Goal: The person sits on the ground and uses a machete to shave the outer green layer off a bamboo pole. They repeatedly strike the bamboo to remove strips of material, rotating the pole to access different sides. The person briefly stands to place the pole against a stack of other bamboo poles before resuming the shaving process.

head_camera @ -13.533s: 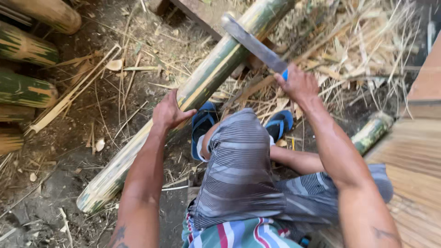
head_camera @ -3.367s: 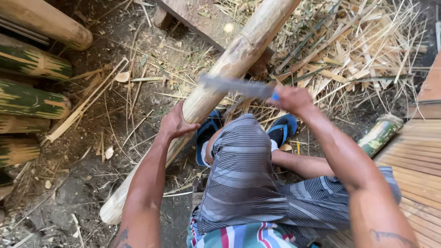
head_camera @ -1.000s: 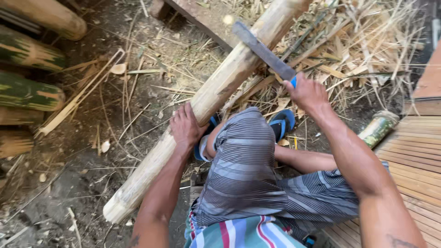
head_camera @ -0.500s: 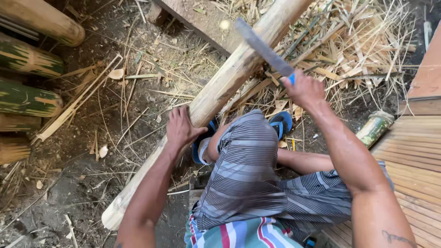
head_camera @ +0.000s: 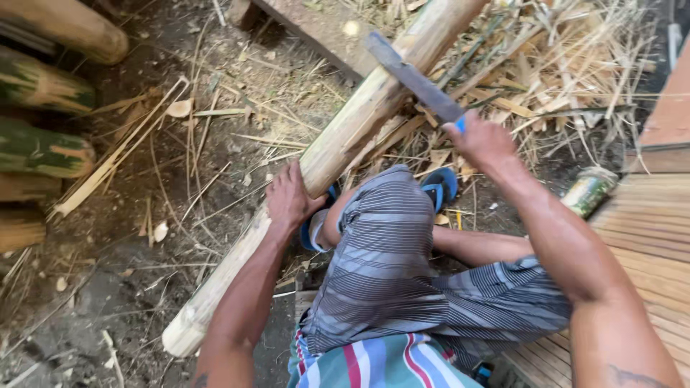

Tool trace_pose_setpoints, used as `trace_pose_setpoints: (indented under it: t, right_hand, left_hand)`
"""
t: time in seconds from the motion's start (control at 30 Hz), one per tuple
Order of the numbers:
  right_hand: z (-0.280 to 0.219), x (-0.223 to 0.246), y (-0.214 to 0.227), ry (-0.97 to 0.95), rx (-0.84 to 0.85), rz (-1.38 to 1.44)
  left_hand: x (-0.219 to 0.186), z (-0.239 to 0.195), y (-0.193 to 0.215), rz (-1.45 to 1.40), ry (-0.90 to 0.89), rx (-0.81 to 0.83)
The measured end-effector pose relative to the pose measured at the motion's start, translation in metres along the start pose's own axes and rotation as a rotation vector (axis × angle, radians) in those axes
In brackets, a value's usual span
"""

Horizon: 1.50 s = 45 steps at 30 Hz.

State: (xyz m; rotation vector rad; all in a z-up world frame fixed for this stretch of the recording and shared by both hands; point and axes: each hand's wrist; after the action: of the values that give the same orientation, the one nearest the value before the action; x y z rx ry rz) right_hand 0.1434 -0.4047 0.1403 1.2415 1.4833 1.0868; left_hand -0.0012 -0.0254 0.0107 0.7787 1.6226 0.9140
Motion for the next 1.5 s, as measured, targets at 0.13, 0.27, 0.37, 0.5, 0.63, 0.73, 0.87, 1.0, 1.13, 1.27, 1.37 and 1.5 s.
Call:
trace_pose_setpoints:
  t: [0.13,0.27,0.37,0.5,0.63,0.73,0.87,1.0,1.13,1.27,1.37,1.5]
  right_hand:
    - [-0.017,0.011,-0.001,0.133,0.188,0.005]
    - [0.022,-0.026,0.032,-0.177,-0.039,0.050]
    - [0.029,-0.013,0.054,-0.293,-0.032,0.078]
    - [0.009,0.034,0.034,-0.014,0.056,0.026]
    - [-0.019,0.042,0.002,0.444,0.280,-0.232]
    - [0.035,-0.026,0.033,-0.050,0.101,0.024]
    - [0.048,-0.037,0.055,-0.167,-0.132,-0.060]
    - [0.041,-0.016,0.035,-0.255,-0.041,0.191]
    - [0.036,0.013,0.007,-0.173,-0.162,0.218]
    - [0.016,0.054,-0.020,-0.023,-0.031,0.189]
    - [-0.013,0.078,-0.044,0.270,0.011,0.081]
    - [0.002,0.033,-0.049,0.098,-0.098,0.220]
  left_hand:
    - [0.005,0.000,0.003,0.019,-0.015,-0.021]
    - [0.002,-0.003,0.001,0.077,-0.010,0.015]
    - [0.001,-0.008,0.002,0.092,-0.015,-0.042]
    - [-0.007,-0.017,-0.010,0.091,-0.026,-0.132]
    - [-0.008,-0.022,-0.020,0.124,-0.040,-0.172]
    - [-0.012,-0.031,-0.022,0.119,-0.059,-0.205]
    - [-0.020,-0.013,0.007,0.183,0.013,0.016]
    - [-0.018,0.020,0.037,0.020,0.093,0.331]
    - [-0.010,0.015,0.044,0.005,0.145,0.301]
    - [0.014,-0.012,0.031,0.119,0.031,0.036]
    - [0.037,-0.025,0.022,0.190,0.007,-0.028]
    - [0.061,-0.040,0.019,0.184,-0.033,-0.015]
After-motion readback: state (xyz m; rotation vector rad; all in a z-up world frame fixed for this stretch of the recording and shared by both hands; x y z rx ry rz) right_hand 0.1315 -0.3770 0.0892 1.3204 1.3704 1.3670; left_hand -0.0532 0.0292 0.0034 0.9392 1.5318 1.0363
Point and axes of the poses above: each hand's wrist, its own z-axis towards the middle knuckle, its own y-axis out of the back of the hand, x = y × z, and after that the axes turned 13 degrees about -x, right-handed
